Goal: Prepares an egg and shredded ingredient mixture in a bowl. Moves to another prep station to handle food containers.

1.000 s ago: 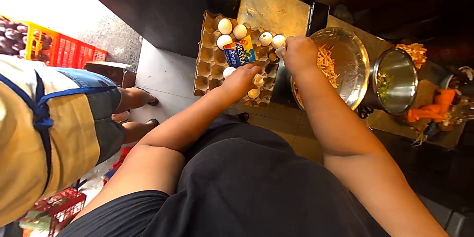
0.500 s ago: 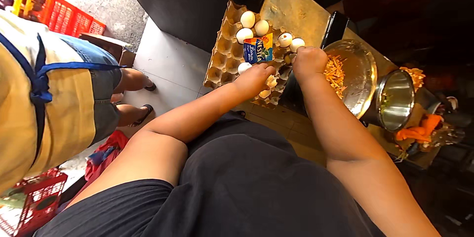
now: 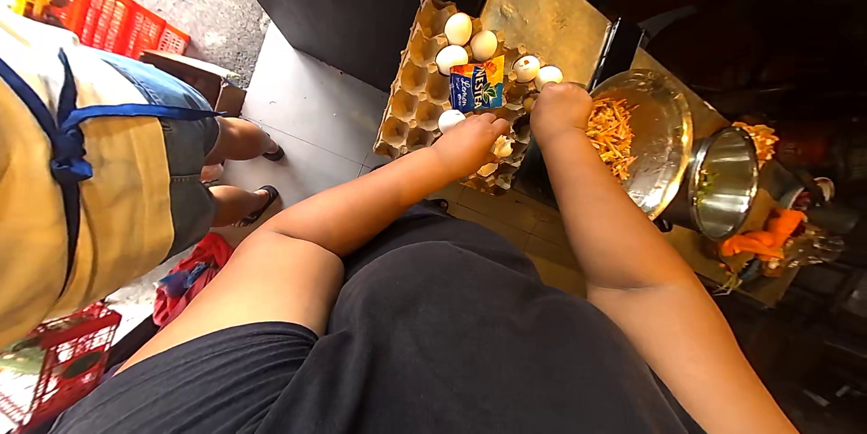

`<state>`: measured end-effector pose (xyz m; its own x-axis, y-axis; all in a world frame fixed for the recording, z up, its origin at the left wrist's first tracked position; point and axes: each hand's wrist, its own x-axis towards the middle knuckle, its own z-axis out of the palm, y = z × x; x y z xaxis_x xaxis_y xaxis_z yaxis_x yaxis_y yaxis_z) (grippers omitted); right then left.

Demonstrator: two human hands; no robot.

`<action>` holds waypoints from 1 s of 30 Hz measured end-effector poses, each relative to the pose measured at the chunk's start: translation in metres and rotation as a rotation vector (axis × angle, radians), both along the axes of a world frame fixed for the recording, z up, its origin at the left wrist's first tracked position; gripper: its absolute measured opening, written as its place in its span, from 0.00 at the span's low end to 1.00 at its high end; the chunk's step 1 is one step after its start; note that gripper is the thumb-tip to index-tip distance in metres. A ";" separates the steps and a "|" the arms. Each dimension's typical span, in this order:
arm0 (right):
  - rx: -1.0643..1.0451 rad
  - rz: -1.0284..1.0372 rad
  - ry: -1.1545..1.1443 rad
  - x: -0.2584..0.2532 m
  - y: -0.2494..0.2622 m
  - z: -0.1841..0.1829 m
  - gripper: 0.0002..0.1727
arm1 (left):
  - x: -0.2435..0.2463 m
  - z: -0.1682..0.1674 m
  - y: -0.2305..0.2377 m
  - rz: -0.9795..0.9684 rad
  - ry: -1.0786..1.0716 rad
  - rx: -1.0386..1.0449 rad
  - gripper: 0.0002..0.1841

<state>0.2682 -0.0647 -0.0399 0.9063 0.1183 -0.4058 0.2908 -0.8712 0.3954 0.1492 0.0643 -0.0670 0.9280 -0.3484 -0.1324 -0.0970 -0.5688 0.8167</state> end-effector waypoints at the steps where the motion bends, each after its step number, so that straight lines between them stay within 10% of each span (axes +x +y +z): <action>1: 0.006 -0.012 0.007 0.000 0.000 0.000 0.13 | 0.000 0.001 0.000 -0.001 0.003 -0.003 0.24; 30: 0.193 -0.477 0.089 0.016 0.022 0.013 0.22 | 0.011 0.005 0.000 -0.040 0.004 -0.039 0.24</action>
